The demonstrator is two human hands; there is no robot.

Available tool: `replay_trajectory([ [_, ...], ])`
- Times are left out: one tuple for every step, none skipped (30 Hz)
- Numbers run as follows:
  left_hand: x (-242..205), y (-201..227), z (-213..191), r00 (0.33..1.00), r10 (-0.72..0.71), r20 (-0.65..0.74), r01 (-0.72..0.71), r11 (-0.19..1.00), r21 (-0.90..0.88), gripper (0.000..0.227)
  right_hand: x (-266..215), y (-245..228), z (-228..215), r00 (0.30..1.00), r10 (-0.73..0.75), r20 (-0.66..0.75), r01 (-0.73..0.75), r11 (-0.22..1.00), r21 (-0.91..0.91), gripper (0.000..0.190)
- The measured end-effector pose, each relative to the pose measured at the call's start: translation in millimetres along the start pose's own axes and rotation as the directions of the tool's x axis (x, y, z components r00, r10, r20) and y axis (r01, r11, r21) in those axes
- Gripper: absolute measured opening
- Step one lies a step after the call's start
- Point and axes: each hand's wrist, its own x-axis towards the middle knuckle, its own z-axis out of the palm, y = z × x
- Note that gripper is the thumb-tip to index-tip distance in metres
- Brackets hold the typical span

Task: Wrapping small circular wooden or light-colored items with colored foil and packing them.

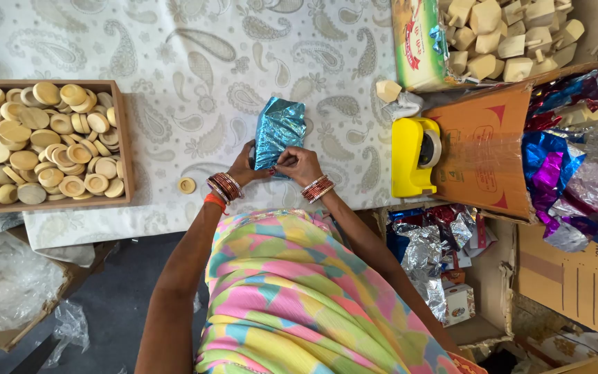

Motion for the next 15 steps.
replay_trajectory([
  [1.2,-2.6,0.1,1.0,-0.001,0.001,0.001,1.0,0.001,0.115,0.3,-0.2,-0.1,1.0,0.0,-0.001,0.0,1.0,0.001,0.018],
  [2.4,-5.3,0.0,1.0,0.017,-0.002,-0.018,1.0,-0.017,0.113,0.6,-0.4,-0.1,1.0,-0.001,0.015,0.001,1.0,0.005,0.018],
  [3.0,-8.6,0.2,0.999,0.035,-0.004,-0.035,0.999,-0.036,0.112,0.2,-0.4,0.3,1.0,-0.002,0.03,0.002,1.0,0.009,0.018],
  [1.6,-6.6,0.3,0.999,0.033,-0.003,-0.033,0.999,-0.035,0.112,0.0,-5.7,1.7,1.0,-0.001,0.029,0.0,1.0,0.01,0.018],
  [1.3,-4.0,1.0,1.0,0.007,-0.013,-0.007,0.999,-0.047,0.111,0.0,-10.9,2.0,0.999,-0.041,0.009,0.041,0.999,-0.018,0.023],
  [1.0,-1.4,1.9,1.0,-0.02,-0.024,0.019,0.998,-0.059,0.111,-0.1,-16.3,2.1,0.997,-0.082,-0.01,0.081,0.996,-0.047,0.029],
  [-0.7,-0.5,1.4,1.0,-0.02,-0.022,0.018,0.998,-0.058,0.111,-0.2,-16.5,3.6,0.997,-0.082,-0.012,0.081,0.996,-0.046,0.029],
  [-2.4,0.7,1.2,0.999,-0.022,-0.039,0.021,0.999,-0.033,0.108,-0.3,-16.9,5.0,0.998,-0.064,-0.016,0.064,0.997,-0.037,0.031],
  [-1.7,2.8,1.5,0.998,-0.021,-0.052,0.021,1.0,-0.008,0.106,0.1,-17.5,4.5,0.999,-0.047,-0.026,0.046,0.998,-0.029,0.034],
  [-3.5,2.7,1.5,0.999,-0.018,-0.046,0.018,1.0,-0.005,0.106,1.1,-8.1,8.8,0.998,-0.047,-0.034,0.046,0.998,-0.031,0.034],
  [-2.4,3.0,3.7,0.997,-0.037,-0.062,0.032,0.996,-0.083,0.105,1.6,1.9,10.3,0.996,-0.075,-0.041,0.077,0.996,0.041,0.031],
  [-1.0,3.5,6.3,0.995,-0.058,-0.076,0.046,0.986,-0.16,0.105,2.2,12.1,11.0,0.993,-0.103,-0.05,0.108,0.988,0.112,0.027],
  [-0.4,4.0,8.0,0.997,-0.054,-0.061,0.044,0.987,-0.156,0.105,-0.7,-1.1,9.3,0.993,-0.101,-0.066,0.108,0.988,0.108,0.027],
  [0.4,4.7,9.9,0.993,-0.068,-0.094,0.056,0.99,-0.126,0.103,-3.5,-14.3,7.4,0.995,-0.058,-0.078,0.059,0.998,0.018,0.028],
  [0.6,6.0,9.8,0.988,-0.081,-0.13,0.069,0.993,-0.094,0.102,-5.2,-28.1,7.1,0.995,-0.015,-0.094,0.008,0.998,-0.068,0.03],
])
